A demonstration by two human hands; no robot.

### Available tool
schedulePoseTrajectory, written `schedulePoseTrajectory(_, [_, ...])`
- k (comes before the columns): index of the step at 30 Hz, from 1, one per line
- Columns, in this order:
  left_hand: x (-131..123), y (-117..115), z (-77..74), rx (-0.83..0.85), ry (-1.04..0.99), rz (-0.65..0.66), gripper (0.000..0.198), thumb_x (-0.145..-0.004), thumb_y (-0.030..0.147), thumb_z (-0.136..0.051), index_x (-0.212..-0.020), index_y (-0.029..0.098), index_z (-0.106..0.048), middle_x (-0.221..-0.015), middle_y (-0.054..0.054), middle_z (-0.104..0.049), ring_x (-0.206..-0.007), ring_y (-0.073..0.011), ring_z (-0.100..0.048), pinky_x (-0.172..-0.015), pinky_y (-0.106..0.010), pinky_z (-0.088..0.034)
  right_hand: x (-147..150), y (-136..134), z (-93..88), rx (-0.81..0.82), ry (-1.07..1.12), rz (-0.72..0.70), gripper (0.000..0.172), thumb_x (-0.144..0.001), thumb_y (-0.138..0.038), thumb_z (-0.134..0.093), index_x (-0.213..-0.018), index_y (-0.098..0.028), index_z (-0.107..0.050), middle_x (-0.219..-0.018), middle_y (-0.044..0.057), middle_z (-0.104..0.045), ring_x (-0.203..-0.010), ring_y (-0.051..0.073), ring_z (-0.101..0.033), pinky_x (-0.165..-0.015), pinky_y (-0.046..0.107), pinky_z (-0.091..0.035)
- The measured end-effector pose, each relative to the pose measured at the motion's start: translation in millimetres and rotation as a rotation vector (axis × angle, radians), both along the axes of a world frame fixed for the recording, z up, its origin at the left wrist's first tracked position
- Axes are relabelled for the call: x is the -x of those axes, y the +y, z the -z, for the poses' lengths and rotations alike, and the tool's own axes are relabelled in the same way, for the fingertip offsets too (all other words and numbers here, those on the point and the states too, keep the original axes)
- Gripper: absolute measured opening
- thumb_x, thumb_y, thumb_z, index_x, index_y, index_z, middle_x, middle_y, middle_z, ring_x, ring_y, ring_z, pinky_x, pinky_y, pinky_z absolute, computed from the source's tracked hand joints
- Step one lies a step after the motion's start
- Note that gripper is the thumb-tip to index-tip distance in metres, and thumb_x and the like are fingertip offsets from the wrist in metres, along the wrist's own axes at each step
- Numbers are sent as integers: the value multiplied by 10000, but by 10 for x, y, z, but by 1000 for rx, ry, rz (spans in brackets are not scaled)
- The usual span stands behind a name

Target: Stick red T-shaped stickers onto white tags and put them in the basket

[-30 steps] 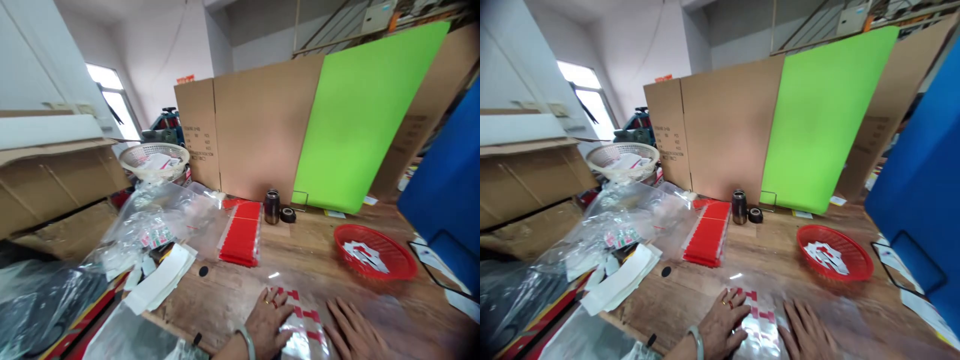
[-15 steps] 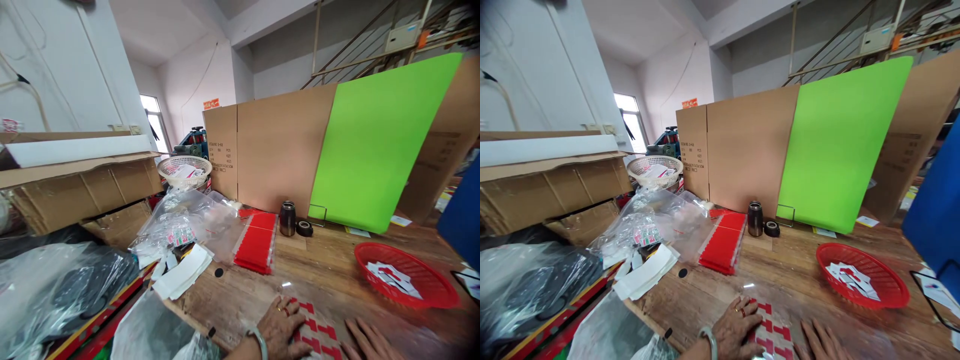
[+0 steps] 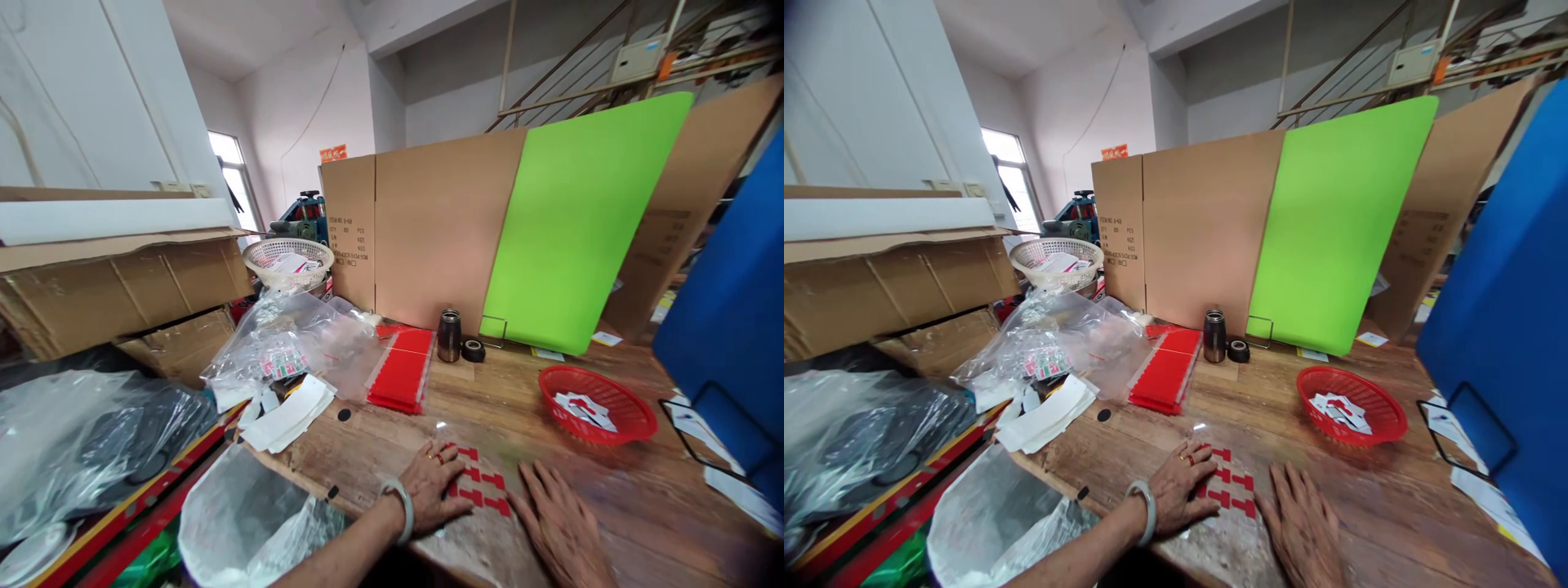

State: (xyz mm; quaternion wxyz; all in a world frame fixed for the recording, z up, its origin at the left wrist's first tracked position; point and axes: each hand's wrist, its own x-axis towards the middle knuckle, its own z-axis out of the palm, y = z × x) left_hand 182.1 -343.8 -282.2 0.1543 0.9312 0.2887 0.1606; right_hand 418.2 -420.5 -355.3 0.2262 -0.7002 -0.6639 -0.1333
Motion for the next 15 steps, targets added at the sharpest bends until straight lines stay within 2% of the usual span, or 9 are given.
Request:
schedulePoseTrajectory(3, [3, 3, 29, -6, -5, 15, 579, -791, 575, -484, -1234, 203, -507, -1327, -97, -495, -1274, -264, -369, -1083, -458, -228, 48, -4, -70, 74, -44, 80, 525, -863, -469, -357, -1215, -139, -563, -1292, 148, -521, -1224, 336, -408, -960, 488, -352])
schedulePoseTrajectory(7, [15, 5, 48, -11, -2, 16, 577, -802, 546, -493, -1263, 198, -484, -1338, -112, -484, -1287, -255, -359, -1082, -470, -231, 111, -28, -166, 158, -30, 128, 529, -869, -475, -377, -1252, -148, -537, -1332, 129, -489, -1248, 316, -390, -988, 470, -323])
schedulePoseTrajectory(15, [30, -8, 43, -18, -9, 19, 536, -814, 497, -508, -1263, 204, -491, -1338, -102, -491, -1292, -251, -364, -1086, -461, -250, 167, -65, -271, 198, 32, 125, 527, -881, -470, -391, -1270, -140, -521, -1345, 141, -475, -1270, 317, -365, -1008, 473, -291])
